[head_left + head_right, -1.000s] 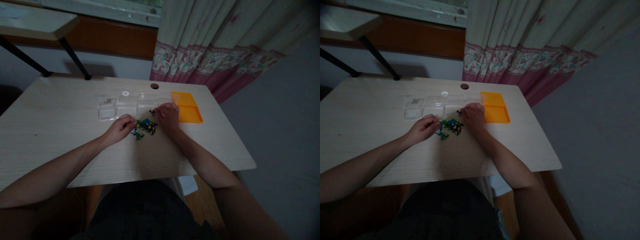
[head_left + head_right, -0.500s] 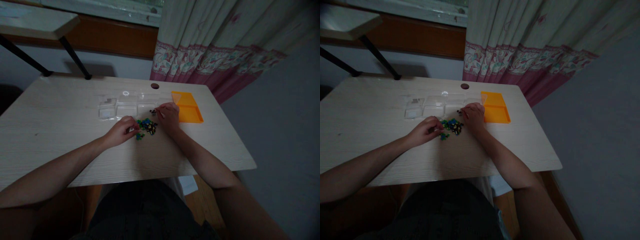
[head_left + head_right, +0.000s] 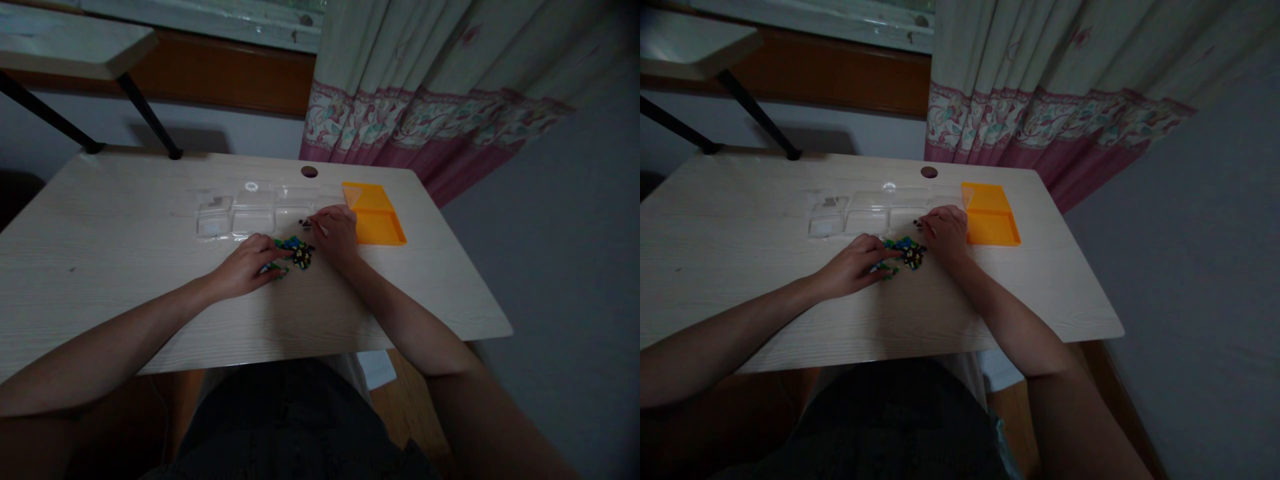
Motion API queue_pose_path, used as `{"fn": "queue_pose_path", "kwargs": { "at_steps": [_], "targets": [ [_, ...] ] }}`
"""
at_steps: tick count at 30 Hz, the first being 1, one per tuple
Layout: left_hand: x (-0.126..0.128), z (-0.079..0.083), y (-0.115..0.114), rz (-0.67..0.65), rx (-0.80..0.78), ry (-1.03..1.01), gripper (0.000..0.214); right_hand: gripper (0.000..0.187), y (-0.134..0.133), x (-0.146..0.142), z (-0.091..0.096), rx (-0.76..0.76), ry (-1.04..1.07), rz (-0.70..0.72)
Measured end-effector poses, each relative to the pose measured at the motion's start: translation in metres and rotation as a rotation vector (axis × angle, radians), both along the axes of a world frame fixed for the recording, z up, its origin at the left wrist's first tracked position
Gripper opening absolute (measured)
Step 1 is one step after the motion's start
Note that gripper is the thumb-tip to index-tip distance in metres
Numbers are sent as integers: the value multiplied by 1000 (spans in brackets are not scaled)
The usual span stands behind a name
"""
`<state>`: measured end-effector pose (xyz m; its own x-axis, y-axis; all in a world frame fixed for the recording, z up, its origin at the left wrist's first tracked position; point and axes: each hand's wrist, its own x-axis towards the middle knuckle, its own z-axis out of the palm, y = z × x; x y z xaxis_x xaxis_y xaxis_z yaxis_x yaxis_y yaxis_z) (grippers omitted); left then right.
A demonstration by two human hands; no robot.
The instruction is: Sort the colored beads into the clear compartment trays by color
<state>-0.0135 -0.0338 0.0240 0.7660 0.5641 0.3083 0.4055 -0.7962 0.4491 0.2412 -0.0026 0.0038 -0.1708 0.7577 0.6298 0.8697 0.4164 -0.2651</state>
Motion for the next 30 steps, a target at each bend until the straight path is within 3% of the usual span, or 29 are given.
{"fn": "queue_pose_path", "kwargs": {
  "at_steps": [14, 30],
  "targets": [
    [1, -4, 2, 38, -2, 21, 26, 19, 1, 0, -3, -4, -8, 21],
    [7, -5, 3, 26, 16, 44, 29, 17, -1, -4, 0, -27, -24, 24]
  ]
}}
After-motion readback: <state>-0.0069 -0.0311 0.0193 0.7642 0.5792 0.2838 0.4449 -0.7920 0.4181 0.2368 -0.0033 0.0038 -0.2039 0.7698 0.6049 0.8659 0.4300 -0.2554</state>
